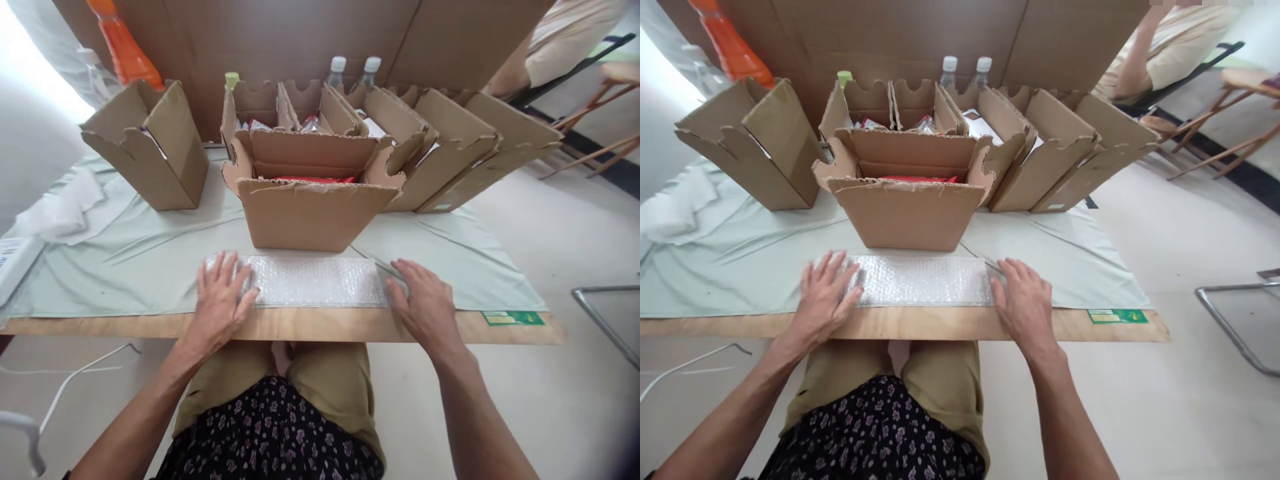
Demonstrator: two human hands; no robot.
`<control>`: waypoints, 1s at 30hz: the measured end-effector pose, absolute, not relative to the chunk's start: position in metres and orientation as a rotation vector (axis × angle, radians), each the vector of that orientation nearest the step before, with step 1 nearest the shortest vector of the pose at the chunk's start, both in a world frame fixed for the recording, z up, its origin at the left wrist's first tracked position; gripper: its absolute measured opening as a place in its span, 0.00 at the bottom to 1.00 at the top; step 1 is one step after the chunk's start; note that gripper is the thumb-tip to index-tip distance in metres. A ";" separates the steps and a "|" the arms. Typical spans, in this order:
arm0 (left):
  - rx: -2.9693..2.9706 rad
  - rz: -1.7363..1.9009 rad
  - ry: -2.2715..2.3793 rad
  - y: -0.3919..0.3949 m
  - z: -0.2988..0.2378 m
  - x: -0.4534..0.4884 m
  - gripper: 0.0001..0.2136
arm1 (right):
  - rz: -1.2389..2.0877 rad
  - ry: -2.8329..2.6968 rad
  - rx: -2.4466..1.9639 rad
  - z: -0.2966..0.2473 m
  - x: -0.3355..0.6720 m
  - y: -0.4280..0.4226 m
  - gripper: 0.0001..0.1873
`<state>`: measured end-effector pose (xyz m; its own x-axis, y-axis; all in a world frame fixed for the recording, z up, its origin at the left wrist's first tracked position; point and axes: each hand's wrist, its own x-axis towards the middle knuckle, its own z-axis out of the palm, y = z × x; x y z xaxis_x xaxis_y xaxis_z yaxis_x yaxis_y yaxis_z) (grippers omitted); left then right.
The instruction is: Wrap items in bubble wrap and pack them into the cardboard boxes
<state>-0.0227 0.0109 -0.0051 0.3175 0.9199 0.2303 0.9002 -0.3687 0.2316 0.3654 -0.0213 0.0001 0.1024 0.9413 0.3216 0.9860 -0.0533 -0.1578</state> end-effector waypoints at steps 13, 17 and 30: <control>1.901 0.828 2.072 0.015 0.003 -0.056 0.10 | 0.112 -1.962 -1.896 0.001 0.351 0.003 0.15; 1.705 0.789 2.037 0.020 0.026 -0.068 0.14 | 0.087 -2.043 -1.896 -0.002 0.343 0.001 0.22; 1.946 0.729 2.150 0.067 0.060 -0.089 0.11 | 0.813 -1.925 -1.583 0.022 0.249 -0.078 0.19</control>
<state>-0.0893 0.0666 0.0604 -0.1463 0.9674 0.2069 0.8936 0.0395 0.4471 0.2489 -0.0778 0.0219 -0.1869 0.9823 0.0154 0.6741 0.1396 -0.7253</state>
